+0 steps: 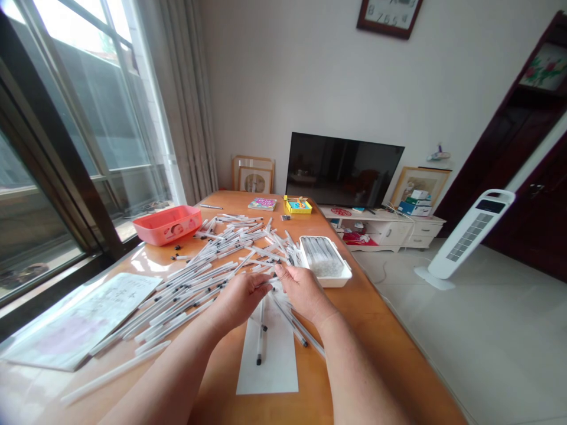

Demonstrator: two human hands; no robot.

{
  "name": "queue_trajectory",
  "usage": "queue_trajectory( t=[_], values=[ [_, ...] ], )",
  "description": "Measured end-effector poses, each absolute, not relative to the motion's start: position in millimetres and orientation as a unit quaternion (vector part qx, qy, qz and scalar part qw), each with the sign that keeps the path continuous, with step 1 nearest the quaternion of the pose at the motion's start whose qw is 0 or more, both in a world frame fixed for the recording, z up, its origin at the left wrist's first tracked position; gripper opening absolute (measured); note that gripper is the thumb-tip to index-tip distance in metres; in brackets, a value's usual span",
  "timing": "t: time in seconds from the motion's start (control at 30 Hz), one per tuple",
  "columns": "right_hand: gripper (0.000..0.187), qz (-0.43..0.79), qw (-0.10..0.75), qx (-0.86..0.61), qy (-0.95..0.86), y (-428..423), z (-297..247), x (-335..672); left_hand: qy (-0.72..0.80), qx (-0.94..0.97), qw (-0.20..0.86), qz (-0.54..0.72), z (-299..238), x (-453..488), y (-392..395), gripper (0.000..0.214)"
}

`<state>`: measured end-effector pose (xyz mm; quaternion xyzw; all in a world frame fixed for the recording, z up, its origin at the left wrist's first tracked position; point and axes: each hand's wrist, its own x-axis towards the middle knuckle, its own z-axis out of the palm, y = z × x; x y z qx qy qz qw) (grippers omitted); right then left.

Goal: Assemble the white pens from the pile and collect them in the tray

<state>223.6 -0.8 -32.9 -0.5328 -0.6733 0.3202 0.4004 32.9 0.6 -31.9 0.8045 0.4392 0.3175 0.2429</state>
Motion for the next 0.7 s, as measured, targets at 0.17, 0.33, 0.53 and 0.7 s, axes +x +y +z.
queue_trajectory(
  t=[0.17,0.33,0.53,0.7],
  values=[
    [0.047,0.345,0.42,-0.528,-0.653,-3.6,-27.4,223.2,0.443,0.799,0.245,0.324,-29.8,29.6,0.9,0.026],
    [0.028,0.382,0.441,-0.475,-0.66,-4.1,-27.8,221.8,0.457,0.789,0.247,0.329,-31.0,28.1,2.0,0.029],
    [0.031,0.295,0.412,-0.504,-0.699,-2.8,-32.5,222.7,0.434,0.811,0.231,0.318,-34.4,29.5,3.0,0.025],
    [0.043,0.273,0.405,-0.523,-0.699,-0.5,-35.4,222.5,0.442,0.808,0.234,0.312,-31.2,32.2,-0.5,0.022]
  ],
)
